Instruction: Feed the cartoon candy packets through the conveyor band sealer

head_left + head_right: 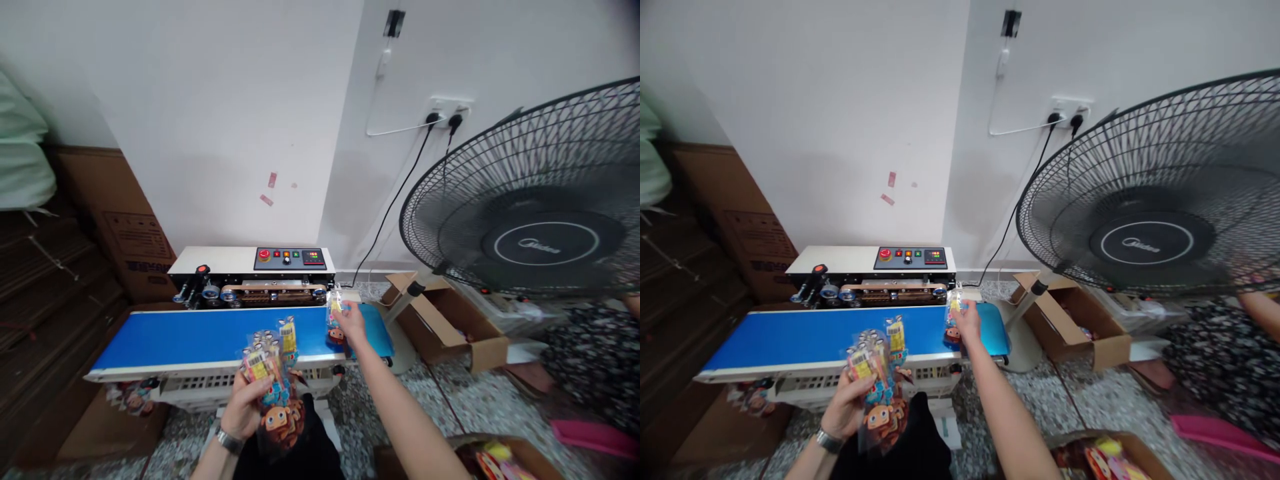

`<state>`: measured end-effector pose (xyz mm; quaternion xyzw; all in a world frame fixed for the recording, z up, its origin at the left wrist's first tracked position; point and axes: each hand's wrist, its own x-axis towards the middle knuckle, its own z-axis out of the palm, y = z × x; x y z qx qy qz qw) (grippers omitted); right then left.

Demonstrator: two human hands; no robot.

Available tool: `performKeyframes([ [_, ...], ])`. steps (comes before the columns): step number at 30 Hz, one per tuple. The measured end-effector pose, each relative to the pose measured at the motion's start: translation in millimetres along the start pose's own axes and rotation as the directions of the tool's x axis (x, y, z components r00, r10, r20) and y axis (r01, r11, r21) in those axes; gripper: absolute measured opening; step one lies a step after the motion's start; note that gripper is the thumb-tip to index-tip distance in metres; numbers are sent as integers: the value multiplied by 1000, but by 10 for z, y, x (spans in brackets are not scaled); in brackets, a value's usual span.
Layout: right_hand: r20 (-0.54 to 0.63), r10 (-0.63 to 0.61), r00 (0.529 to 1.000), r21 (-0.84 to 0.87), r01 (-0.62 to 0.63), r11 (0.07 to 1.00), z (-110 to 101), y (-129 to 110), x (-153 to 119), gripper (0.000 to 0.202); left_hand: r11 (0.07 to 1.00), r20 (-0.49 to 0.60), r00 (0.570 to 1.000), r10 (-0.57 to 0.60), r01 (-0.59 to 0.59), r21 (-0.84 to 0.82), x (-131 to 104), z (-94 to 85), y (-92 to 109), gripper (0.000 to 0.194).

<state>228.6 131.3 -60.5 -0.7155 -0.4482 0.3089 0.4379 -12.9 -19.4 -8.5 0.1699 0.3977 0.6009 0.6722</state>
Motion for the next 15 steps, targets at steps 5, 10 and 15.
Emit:
performKeyframes([
  [5, 36, -51, 998, -87, 54, 995, 138, -168, -25, 45, 1000, 56, 998, 4, -4, 8, 25, 10, -15, 37],
  [10, 334, -399, 854, 377, 267, 887, 78, -594, -577, 42, 1000, 100, 995, 6, -8, 26, 32, 59, 21, 37],
  [15, 557, -540, 631, 494, 272, 826, -81, -964, -1029, 40, 999, 135, 991, 14, -20, 39, 7, 116, 58, 36],
])
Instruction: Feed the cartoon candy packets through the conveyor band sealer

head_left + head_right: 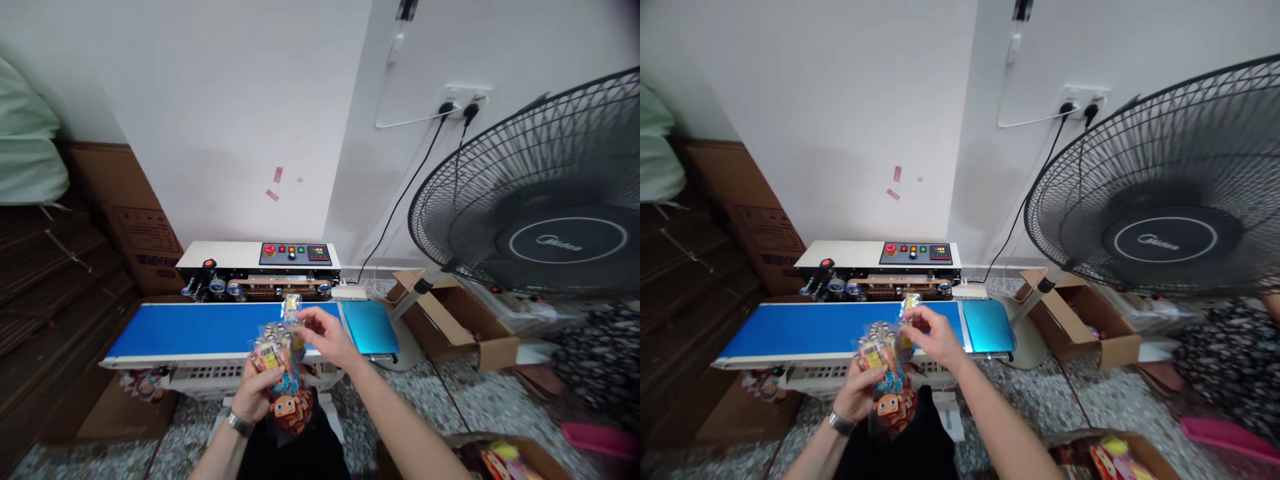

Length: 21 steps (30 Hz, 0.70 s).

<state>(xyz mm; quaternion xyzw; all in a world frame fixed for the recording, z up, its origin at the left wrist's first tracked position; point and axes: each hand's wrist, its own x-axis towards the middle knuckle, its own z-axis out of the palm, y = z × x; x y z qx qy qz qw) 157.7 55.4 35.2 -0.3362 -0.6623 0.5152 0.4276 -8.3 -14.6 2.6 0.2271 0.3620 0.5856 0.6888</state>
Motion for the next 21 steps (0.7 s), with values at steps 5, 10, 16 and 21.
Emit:
performKeyframes([
  [5, -135, 40, 990, 153, -19, 988, 49, -7, -69, 59, 999, -3, 1000, 12, -13, -48, 0, -25, -18, 37],
  [10, -72, 98, 993, 132, -88, 987, 181, 162, -199, 23, 996, 6, 1000, 3, -2, -84, 14, -9, -44, 32],
  [16, -434, 115, 894, 23, -117, 993, -250, 459, -92, 33, 987, 43, 998, -50, 56, -149, -29, 32, -41, 39],
  [21, -651, 136, 747, -320, -433, 843, -845, 800, 16, 35, 989, -100, 990, -97, 85, -118, -31, -15, -84, 28],
])
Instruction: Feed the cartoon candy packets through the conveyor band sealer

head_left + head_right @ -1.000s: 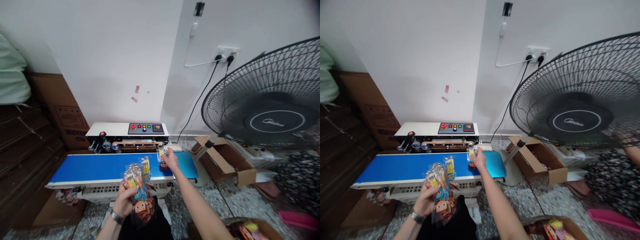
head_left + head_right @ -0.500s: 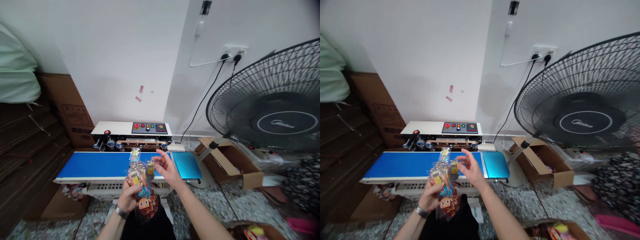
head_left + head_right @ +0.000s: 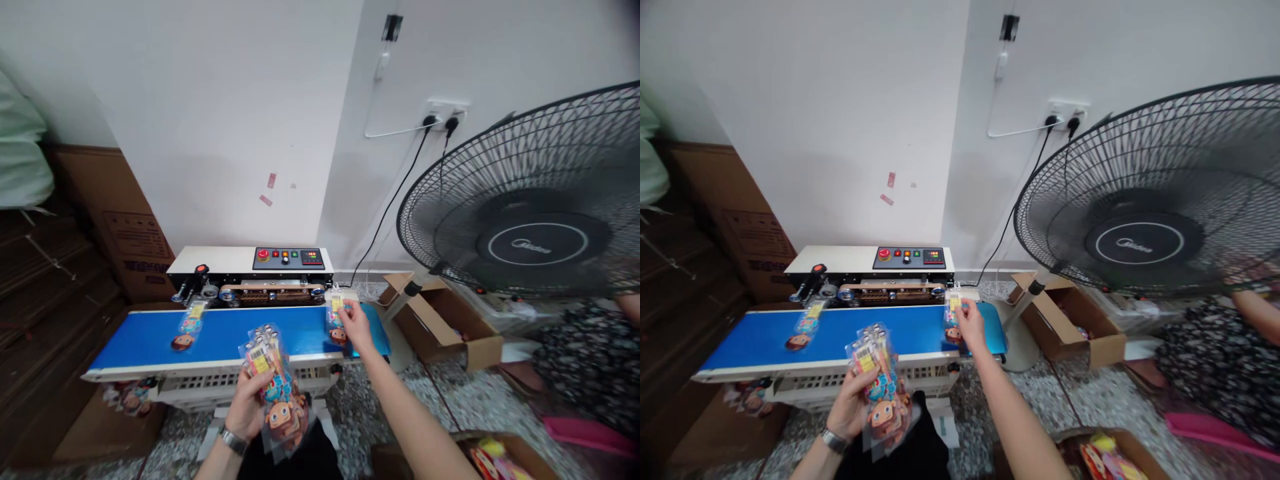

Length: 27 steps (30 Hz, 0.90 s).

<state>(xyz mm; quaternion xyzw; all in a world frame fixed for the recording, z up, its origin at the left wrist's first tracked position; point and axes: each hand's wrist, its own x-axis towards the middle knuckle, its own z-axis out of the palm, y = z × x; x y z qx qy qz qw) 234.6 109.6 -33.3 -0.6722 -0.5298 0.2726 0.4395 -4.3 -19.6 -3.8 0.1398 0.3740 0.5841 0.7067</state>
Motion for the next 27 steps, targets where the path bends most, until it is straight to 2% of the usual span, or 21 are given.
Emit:
performKeyframes([
  [2, -21, 32, 999, -138, -35, 990, 0, 99, 99, 30, 1000, -43, 999, -13, 14, 8, 7, 0, -16, 26],
  [6, 1, 45, 999, -195, -44, 980, 119, 126, 205, 27, 1000, -86, 996, -30, 30, -7, 17, 26, -27, 30],
  [10, 66, 28, 997, -218, -13, 976, 276, -14, 216, 29, 1000, -86, 996, -13, 12, -13, 32, 51, -26, 32],
  [13, 129, -107, 986, -97, 120, 988, 342, -213, 23, 33, 1000, -73, 997, 16, -17, -11, 46, 65, -17, 32],
  [15, 266, -215, 940, 138, 183, 973, 347, -373, -207, 31, 999, -55, 998, 44, -44, 7, 52, 79, -4, 31],
  [17, 436, -286, 853, 350, 132, 927, 331, -530, -452, 29, 997, -23, 997, 69, -68, 33, 54, 101, 9, 29],
  [19, 526, -318, 789, 416, 87, 905, 309, -664, -647, 28, 995, 14, 997, 79, -80, 52, 52, 127, 15, 27],
  [20, 531, -324, 783, 411, 96, 907, 300, -716, -715, 26, 995, 27, 996, 80, -82, 54, 50, 138, 14, 27],
  [24, 450, -311, 837, 381, 135, 915, 302, -822, -817, 23, 997, 31, 997, 72, -72, 26, 44, 157, -8, 26],
  [27, 386, -247, 889, 460, 46, 887, 336, -813, -823, 23, 997, 9, 997, 74, -74, 20, 50, 152, -19, 26],
])
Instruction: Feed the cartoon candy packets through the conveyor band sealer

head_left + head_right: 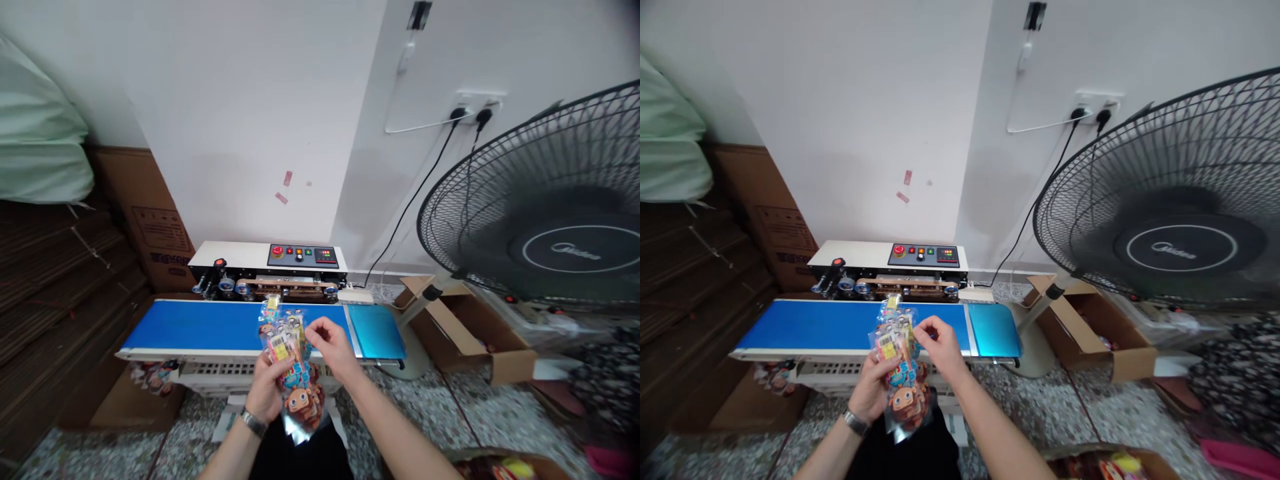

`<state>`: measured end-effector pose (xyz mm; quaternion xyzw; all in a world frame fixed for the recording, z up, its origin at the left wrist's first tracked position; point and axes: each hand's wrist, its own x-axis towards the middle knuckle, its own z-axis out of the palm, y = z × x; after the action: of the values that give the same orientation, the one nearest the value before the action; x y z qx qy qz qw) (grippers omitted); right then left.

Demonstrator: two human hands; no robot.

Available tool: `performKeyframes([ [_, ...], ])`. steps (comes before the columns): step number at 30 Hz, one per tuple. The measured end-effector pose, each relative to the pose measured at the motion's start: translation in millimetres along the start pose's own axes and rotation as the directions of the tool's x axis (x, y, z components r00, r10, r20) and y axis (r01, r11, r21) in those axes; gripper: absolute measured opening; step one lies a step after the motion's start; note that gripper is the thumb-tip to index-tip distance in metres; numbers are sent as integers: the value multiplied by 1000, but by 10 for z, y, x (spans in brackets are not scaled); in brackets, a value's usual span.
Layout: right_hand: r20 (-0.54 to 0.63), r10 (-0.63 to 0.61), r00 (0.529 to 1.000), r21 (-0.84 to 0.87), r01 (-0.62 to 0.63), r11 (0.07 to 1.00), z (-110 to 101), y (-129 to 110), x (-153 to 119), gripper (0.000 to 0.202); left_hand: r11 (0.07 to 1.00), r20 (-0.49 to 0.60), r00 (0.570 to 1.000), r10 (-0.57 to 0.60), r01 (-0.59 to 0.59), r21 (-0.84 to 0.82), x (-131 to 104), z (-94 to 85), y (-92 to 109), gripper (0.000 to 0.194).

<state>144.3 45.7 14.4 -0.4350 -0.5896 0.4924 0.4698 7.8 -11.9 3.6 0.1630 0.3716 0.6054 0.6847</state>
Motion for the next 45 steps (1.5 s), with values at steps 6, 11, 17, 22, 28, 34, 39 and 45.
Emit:
performKeyframes([
  [6, -129, 103, 986, 268, -65, 961, 37, 36, -52, 27, 999, -8, 999, 41, -41, -12, 8, 24, 21, 29],
  [11, -68, 61, 996, 175, -48, 983, 75, 51, -111, 28, 999, 2, 1000, 31, -31, -32, 5, 37, 20, 26],
  [17, -383, 35, 923, -68, -65, 996, -472, 425, 145, 34, 999, -66, 998, -20, 19, -28, 16, -69, 18, 23],
  [22, -571, 82, 817, -461, -403, 791, -1035, 745, 410, 31, 999, -62, 997, -39, 38, -15, 30, -159, 1, 21],
  [28, -518, 103, 849, -523, -409, 748, -913, 785, 674, 21, 1000, -88, 996, -23, 21, -18, 40, -140, -9, 22],
  [34, -260, 6, 966, -413, -117, 903, -470, 473, 467, 33, 999, -104, 995, -9, 4, -44, 39, -81, 40, 25],
  [39, 127, -24, 992, -68, 33, 997, -100, 165, 11, 28, 998, -56, 998, 36, -39, -47, 44, -10, 27, 27],
  [45, -66, -46, 997, -179, 33, 983, 43, 81, -99, 31, 998, -10, 999, 35, -36, -55, 36, 4, -52, 34],
])
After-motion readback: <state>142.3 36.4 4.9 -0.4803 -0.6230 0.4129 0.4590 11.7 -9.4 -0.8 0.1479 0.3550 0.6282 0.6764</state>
